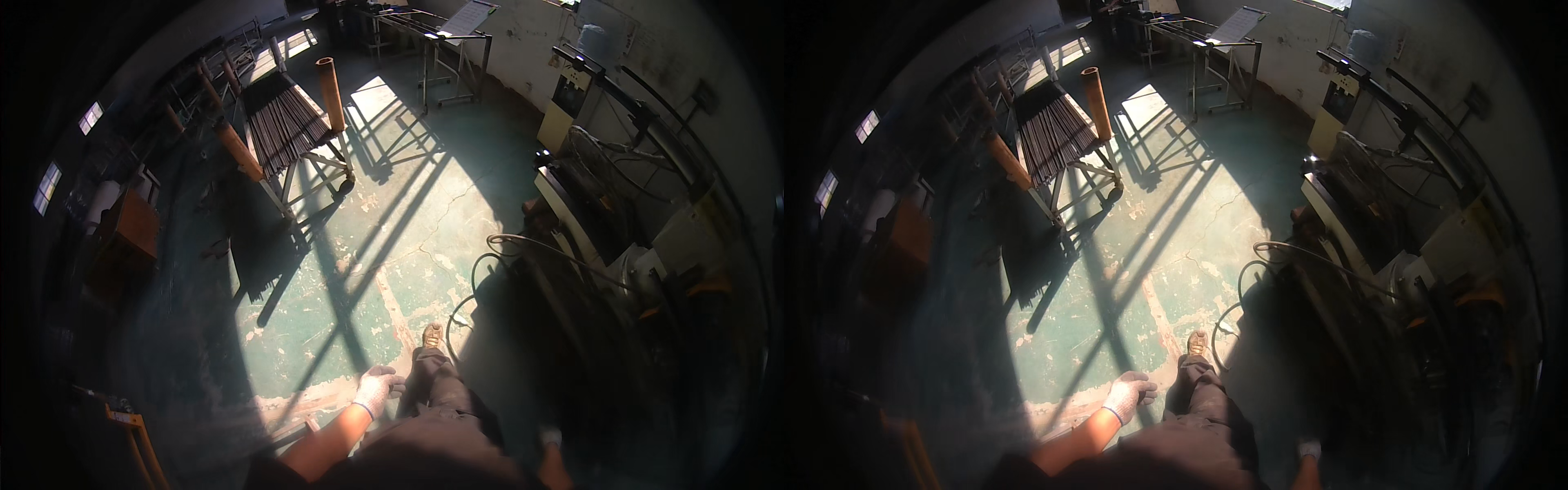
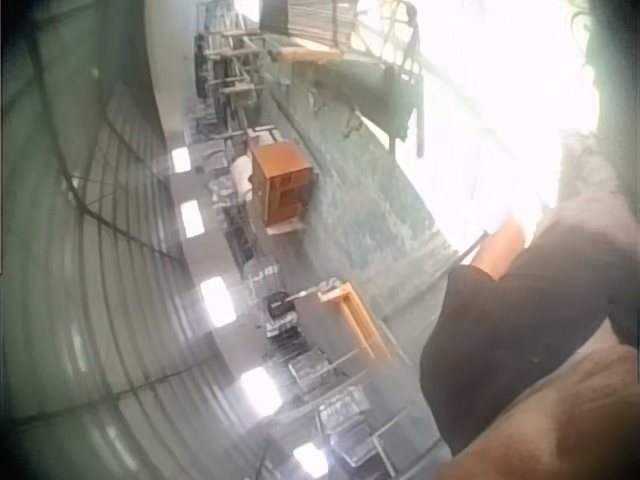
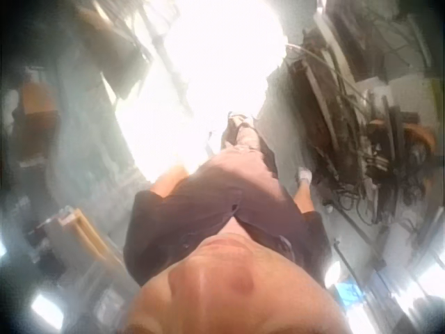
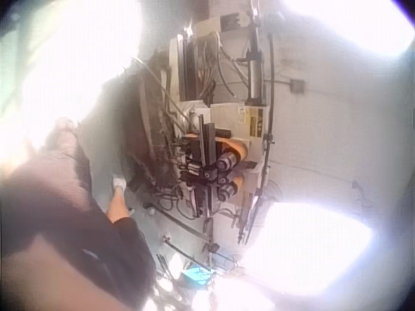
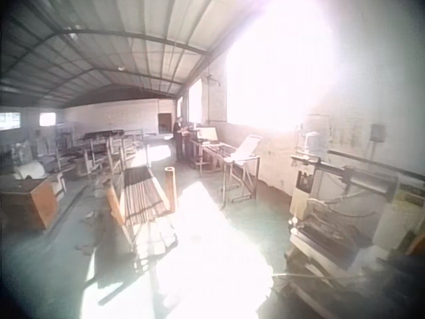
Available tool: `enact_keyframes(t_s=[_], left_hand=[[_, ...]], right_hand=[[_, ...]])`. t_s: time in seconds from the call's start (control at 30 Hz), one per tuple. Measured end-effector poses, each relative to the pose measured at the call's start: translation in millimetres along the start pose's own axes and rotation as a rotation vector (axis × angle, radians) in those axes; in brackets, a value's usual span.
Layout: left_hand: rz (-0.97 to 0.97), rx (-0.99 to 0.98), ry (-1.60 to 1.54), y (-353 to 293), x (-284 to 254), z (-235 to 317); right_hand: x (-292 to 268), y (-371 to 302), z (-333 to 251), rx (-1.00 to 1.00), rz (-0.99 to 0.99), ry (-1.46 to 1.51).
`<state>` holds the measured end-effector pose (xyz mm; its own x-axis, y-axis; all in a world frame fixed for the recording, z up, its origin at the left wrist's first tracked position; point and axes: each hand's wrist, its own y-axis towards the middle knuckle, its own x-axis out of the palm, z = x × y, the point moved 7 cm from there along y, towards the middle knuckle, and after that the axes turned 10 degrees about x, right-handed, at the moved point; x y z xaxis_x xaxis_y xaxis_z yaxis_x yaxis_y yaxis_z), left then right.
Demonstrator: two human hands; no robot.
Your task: The person picks up straight metal rods from a rack, feeds them into a bending machine, and removes the bent rods to place them on a nearby rack. The process is repeated multiple times throughout the clip.
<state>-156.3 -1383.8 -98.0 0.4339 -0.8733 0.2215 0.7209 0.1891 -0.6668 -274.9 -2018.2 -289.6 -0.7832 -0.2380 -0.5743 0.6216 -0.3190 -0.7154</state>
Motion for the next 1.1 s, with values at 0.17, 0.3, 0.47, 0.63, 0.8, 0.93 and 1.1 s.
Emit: enact_keyframes(t_s=[0.17, 0.3, 0.47, 0.63, 0.8, 0.93, 1.1], left_hand=[[-0.178, 0.261, 0.531, 63, -10, 87], [0.141, 0.108, 0.064, 122, -39, 207], [0.371, 0.421, -0.157, 180, -103, 348], [0.375, 0.245, -0.341, 261, -163, 337], [0.191, 0.287, -0.165, 366, -236, 377], [0.401, 0.396, -0.227, 414, -326, 514], [0.525, 0.405, -0.238, 445, -413, 645]], right_hand=[[-123, 127, -119, -0.092, -0.108, 0.057], [-333, 189, -237, -0.256, 0.132, -0.018], [-653, 198, -358, -0.161, 0.104, 0.924], [-869, 186, -529, -0.408, 0.201, 1.051], [-948, 177, -669, -0.483, 0.261, 0.935], [-970, 174, -750, -0.354, 0.159, 0.807], [-1040, 169, -860, -0.432, 0.246, 0.782]])
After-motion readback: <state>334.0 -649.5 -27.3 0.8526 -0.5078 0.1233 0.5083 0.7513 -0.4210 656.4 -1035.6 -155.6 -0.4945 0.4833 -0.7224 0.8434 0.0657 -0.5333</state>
